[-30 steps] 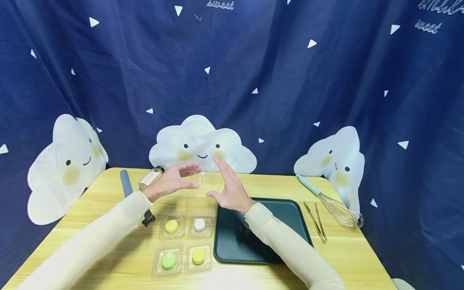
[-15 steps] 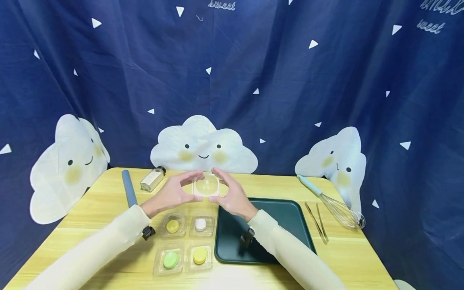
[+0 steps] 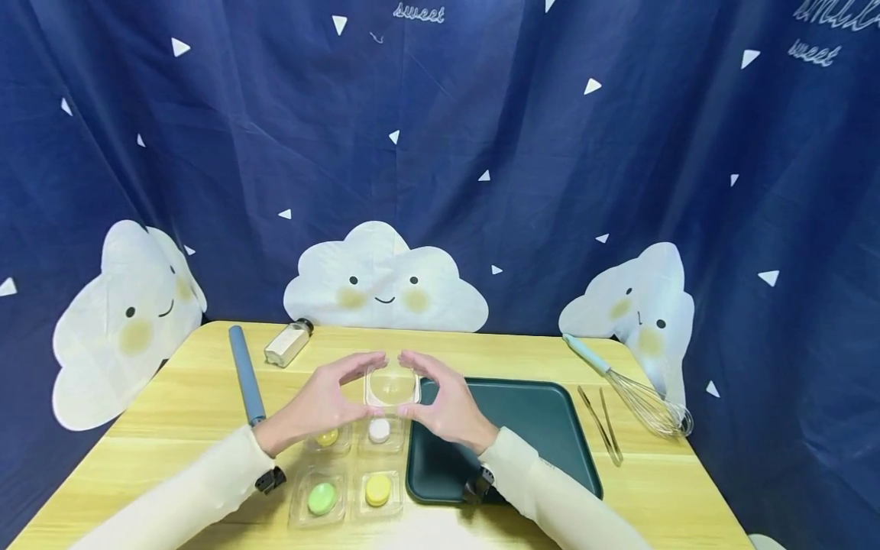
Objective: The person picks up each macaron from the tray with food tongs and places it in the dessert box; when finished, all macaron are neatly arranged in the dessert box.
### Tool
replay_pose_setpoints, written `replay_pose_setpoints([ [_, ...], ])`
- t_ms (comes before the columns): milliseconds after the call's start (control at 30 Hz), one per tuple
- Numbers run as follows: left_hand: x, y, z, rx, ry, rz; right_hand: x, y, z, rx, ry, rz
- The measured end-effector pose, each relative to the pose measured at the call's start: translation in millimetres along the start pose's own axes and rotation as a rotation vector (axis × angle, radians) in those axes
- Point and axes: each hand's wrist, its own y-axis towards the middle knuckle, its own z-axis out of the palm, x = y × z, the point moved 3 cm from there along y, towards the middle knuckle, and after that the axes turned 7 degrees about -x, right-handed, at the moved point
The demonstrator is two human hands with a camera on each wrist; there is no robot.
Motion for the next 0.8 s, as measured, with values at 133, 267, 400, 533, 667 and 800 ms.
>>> replay_pose_setpoints([
  [133,-3.6,-13.5,0.9,0.001,0.081,0.004,5,-11.0,3,-0.002,-0.072,-0.04],
  [267,-4.0,-25.8,2.0,0.001,0.17,0.037,6,-22.7,10,-0.008,-0.12,-0.065],
  [400,0.6,-40.9,5.1,0.052,0.256,0.042,4,-35.5,20,0.03,-0.156,-0.074],
  [533,5.6,-57.5,9.0,0.137,0.338,0.041,6,-48.8,28,0.12,-0.201,-0.06],
  [667,7.6,-69.2,11.8,0.184,0.372,0.061,9,-56.7,33,0.203,-0.249,-0.08],
  [800,9.1,-76.8,13.5,0.216,0.405,0.038,9,-61.5,38,0.269,-0.301,-0.115],
])
